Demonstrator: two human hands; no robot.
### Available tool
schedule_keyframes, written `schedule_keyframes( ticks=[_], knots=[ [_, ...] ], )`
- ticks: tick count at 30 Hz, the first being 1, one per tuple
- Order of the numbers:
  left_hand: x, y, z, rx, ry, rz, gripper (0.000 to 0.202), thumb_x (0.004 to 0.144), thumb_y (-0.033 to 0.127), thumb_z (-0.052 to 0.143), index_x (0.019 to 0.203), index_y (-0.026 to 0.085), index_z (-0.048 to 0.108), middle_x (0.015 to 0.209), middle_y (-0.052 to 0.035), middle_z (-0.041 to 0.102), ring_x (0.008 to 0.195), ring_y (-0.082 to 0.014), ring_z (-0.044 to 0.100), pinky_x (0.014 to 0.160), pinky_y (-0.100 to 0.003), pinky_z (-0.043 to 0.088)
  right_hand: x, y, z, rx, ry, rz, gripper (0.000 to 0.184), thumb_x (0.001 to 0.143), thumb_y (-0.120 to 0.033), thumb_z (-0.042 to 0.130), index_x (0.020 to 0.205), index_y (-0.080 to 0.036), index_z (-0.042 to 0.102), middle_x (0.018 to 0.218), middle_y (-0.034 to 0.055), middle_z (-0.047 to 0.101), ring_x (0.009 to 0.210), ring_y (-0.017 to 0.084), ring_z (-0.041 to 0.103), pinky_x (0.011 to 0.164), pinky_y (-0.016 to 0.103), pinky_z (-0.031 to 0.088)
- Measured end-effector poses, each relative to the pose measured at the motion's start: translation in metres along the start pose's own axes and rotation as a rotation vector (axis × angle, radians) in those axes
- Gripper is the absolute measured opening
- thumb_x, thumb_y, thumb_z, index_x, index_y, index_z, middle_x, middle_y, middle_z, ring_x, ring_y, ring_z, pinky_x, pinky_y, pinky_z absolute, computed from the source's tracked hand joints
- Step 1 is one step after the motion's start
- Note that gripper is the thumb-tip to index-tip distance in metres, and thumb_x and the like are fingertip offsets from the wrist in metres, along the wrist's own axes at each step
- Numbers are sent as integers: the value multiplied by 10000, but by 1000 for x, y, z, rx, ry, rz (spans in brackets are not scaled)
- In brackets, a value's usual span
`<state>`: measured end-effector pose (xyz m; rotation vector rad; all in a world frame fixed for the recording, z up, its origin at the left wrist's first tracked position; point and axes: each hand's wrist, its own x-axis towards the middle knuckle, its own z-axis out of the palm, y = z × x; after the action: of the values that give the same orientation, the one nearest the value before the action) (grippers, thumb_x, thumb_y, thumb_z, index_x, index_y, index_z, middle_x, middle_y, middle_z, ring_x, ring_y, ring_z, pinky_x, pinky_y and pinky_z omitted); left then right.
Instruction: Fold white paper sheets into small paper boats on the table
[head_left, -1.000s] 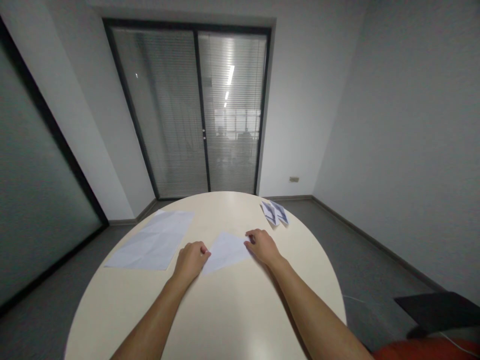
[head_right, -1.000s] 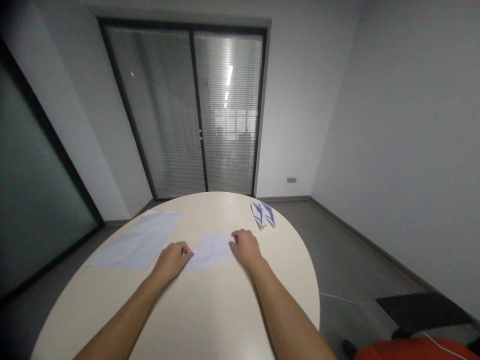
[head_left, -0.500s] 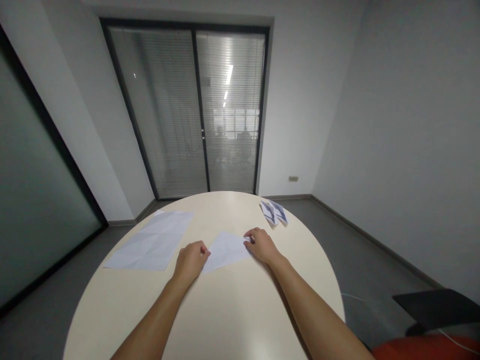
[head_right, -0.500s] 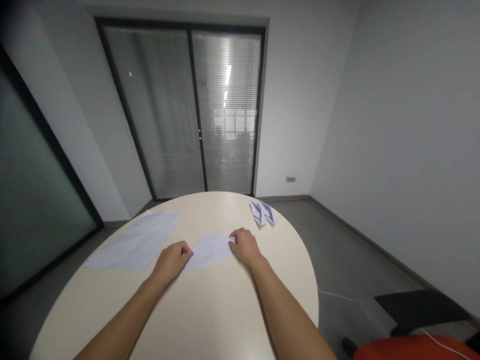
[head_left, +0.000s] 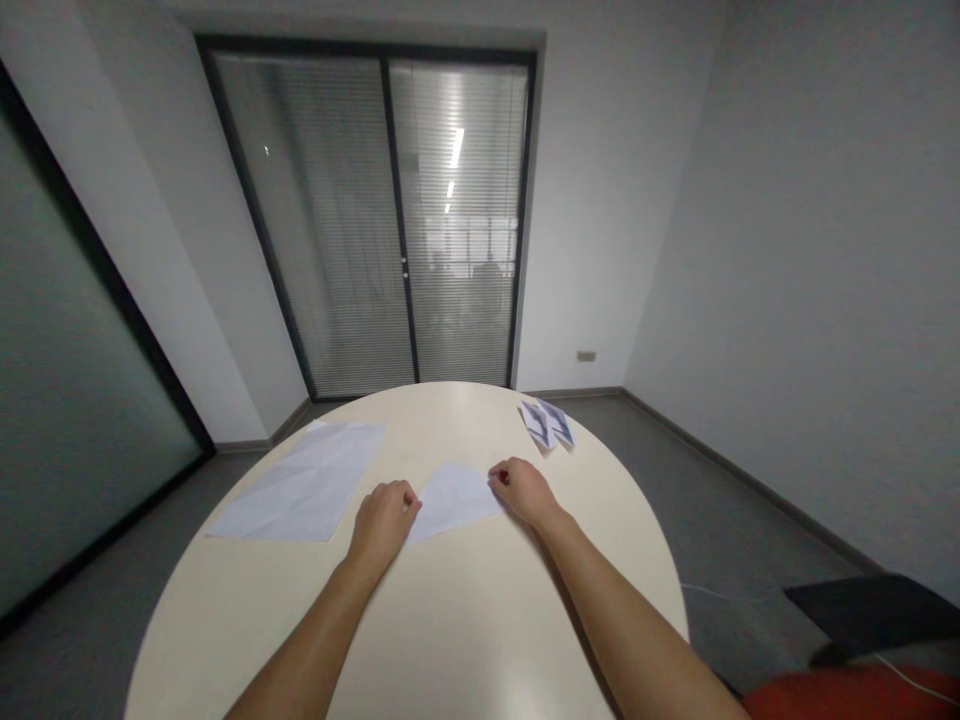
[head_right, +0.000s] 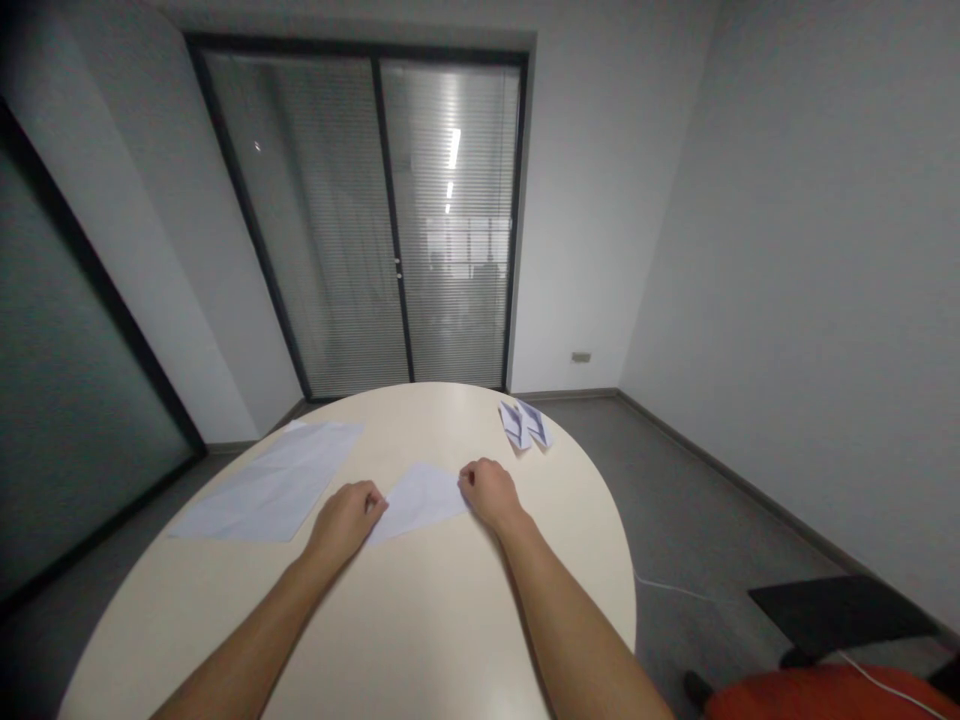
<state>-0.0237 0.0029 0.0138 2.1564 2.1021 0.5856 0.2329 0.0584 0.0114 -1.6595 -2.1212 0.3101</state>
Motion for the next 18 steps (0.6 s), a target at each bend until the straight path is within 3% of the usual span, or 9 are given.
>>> schedule_keyframes(
  ticks=[11,18],
  knots=[
    [-9,20,-18,171,-71,47,189,940,212,559,904,190,743,971,-91,737,976,-241,647,814,-315,434,-9,-13,-9,-136,8,26,221,899,-278,566,856,-220,776,979,88,759,917,220,687,701,269,419],
    [-13,26,-16,209,-114,93,282,966,191,473,950,152,752,1008,-142,712,1033,-275,632,843,-353,459,-13,-22,-16,-170,-26,-24,192,863,-344,630,832,-207,761,999,99,725,924,236,660,714,294,421]
  ],
)
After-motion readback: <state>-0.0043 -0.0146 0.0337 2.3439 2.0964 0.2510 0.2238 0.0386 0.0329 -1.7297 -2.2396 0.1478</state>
